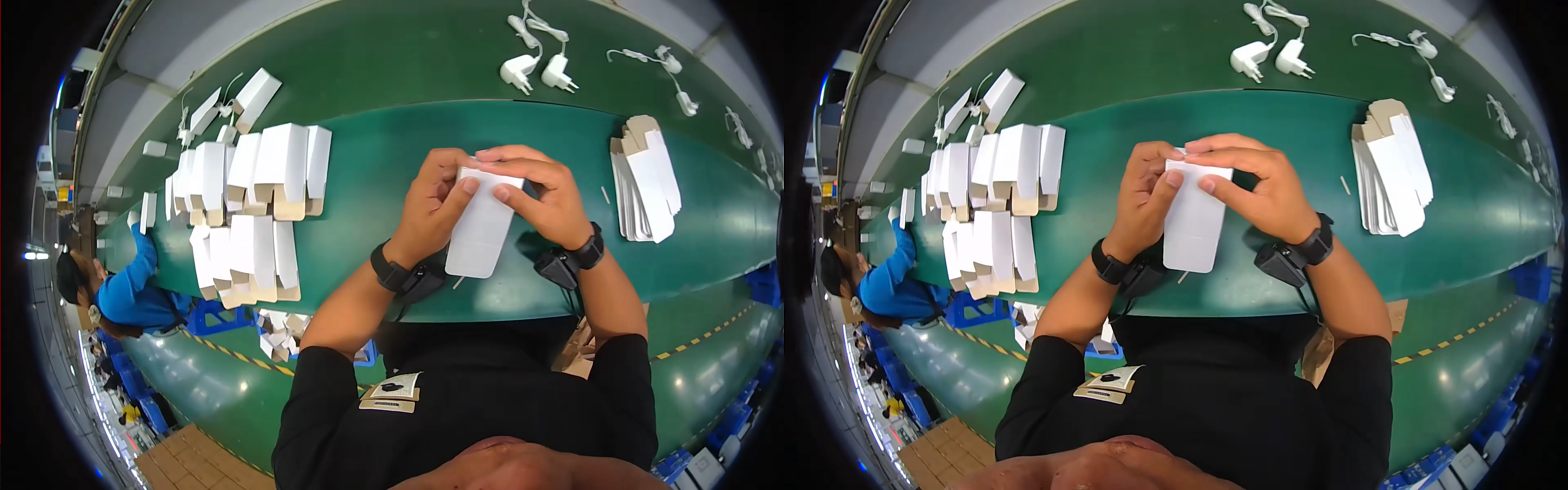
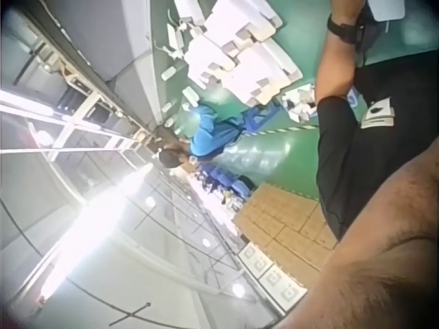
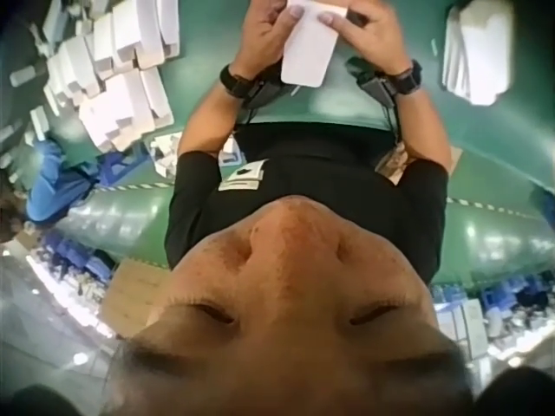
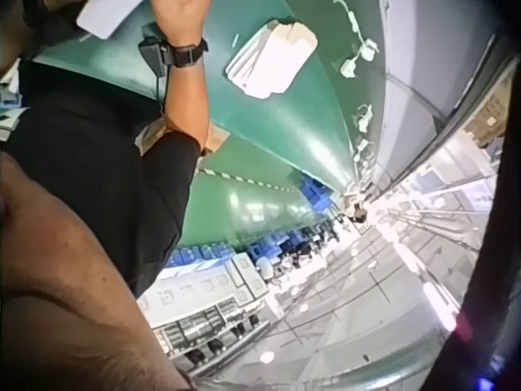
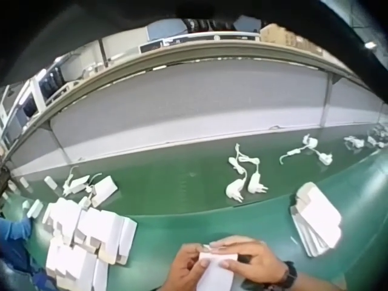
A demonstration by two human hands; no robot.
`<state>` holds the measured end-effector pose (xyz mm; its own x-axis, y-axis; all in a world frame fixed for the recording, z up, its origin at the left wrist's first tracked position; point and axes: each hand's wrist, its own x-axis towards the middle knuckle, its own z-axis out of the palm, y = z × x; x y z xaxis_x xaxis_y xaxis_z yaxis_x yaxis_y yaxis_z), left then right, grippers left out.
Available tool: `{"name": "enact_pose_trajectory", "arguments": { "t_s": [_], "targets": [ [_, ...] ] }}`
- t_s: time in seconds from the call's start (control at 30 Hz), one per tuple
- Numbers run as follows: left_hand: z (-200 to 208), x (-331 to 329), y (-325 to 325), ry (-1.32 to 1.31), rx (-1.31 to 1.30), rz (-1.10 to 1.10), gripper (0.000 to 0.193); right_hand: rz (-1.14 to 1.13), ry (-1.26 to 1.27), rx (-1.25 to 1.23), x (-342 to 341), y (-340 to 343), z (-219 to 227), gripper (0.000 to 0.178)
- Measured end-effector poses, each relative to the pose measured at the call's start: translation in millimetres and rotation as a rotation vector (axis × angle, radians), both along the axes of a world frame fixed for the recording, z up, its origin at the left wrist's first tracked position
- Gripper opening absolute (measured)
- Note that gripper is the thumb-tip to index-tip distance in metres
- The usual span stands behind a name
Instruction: The person folds a white box by hand, inserts a white charger and its cable, and closes the box before repeating the process.
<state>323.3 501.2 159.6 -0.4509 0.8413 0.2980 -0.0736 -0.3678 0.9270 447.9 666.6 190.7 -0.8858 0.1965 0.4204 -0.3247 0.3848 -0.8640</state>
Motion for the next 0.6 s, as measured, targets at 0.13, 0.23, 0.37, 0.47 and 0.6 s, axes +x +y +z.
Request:
{"name": "enact_pose_trajectory", "arguments": {
  "t_s": [0.13,0.23,0.37,0.47,0.6],
  "targets": [
    [3,-4,0,-0.064,0.004,-0.013,0.038,-0.089,-0.049,-0.3,-5,-5,-5,0.031],
    [17,2,-1,-0.466,-0.017,-0.068,0.052,-0.136,-0.077,-0.622,0,7,-10,0.03],
    [-1,2,3,0.425,-0.025,0.235,0.073,-0.112,-0.086,-0.983,-9,4,-13,0.032],
    [11,7,2,0.663,0.05,0.348,0.085,-0.089,-0.143,-0.992,-11,-14,-17,0.033],
    [1,4,0,0.548,0.072,0.4,0.091,0.106,-0.318,-1.042,-21,-26,-14,0.032]
  ]
}}
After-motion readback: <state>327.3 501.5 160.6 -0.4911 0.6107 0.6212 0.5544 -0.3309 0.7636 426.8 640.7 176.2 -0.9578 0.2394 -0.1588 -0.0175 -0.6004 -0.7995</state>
